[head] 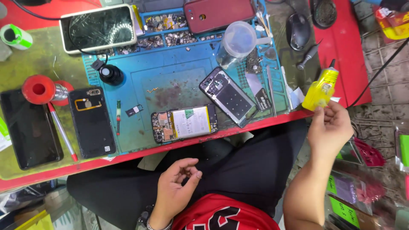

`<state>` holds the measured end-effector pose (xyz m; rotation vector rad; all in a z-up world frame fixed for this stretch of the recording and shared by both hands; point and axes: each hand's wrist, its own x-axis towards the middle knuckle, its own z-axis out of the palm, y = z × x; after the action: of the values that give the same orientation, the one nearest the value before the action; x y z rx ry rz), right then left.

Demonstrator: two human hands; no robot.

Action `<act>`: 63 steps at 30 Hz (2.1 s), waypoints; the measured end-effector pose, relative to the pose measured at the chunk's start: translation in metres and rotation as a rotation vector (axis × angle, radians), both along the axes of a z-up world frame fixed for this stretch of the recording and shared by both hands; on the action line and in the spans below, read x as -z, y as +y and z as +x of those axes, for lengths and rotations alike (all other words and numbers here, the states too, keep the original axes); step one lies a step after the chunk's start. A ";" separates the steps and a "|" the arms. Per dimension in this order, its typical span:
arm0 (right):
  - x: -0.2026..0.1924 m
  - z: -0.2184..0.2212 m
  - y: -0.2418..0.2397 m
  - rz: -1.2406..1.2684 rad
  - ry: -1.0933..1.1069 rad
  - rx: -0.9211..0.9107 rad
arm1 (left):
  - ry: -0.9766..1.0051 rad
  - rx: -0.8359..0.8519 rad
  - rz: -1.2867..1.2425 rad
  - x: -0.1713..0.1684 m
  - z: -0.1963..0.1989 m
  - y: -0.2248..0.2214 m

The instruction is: The person cuts a small piece of white adhesive tape using scissors and then uses tweezers to handle a small electronic component on a disassembled smartphone.

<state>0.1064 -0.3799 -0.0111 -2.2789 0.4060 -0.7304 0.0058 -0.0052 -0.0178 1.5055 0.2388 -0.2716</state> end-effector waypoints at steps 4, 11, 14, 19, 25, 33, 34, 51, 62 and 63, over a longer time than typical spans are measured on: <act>0.006 0.000 -0.033 -0.200 0.230 0.008 | 0.031 0.007 0.005 0.002 0.000 0.001; 0.022 0.010 -0.023 -0.191 0.213 0.015 | 0.013 0.010 0.035 0.000 -0.002 0.006; 0.020 0.022 -0.021 -0.051 0.186 0.071 | 0.013 0.012 0.057 0.001 -0.002 0.011; 0.027 0.031 -0.020 0.088 0.278 -0.019 | 0.004 -0.007 0.073 0.002 -0.004 0.014; 0.022 0.027 -0.006 0.234 0.355 -0.063 | 0.027 0.002 0.060 0.006 -0.008 0.010; 0.017 0.023 -0.014 -0.167 0.326 -0.105 | 0.034 -0.012 0.075 0.004 -0.007 0.014; 0.017 0.024 -0.015 -0.173 0.438 -0.061 | 0.046 -0.012 0.081 0.003 -0.006 0.014; -0.003 0.033 -0.007 0.130 0.708 -0.040 | 0.021 0.005 0.056 0.003 -0.007 0.012; 0.009 0.017 -0.012 0.260 0.296 0.075 | -0.013 0.026 0.058 0.002 -0.008 0.012; 0.007 0.020 -0.009 0.154 0.409 -0.002 | -0.009 0.024 0.052 0.003 -0.007 0.011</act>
<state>0.1263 -0.3893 -0.0179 -2.2748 0.6251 -0.2154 -0.0015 0.0054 -0.0209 1.5618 0.2226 -0.2795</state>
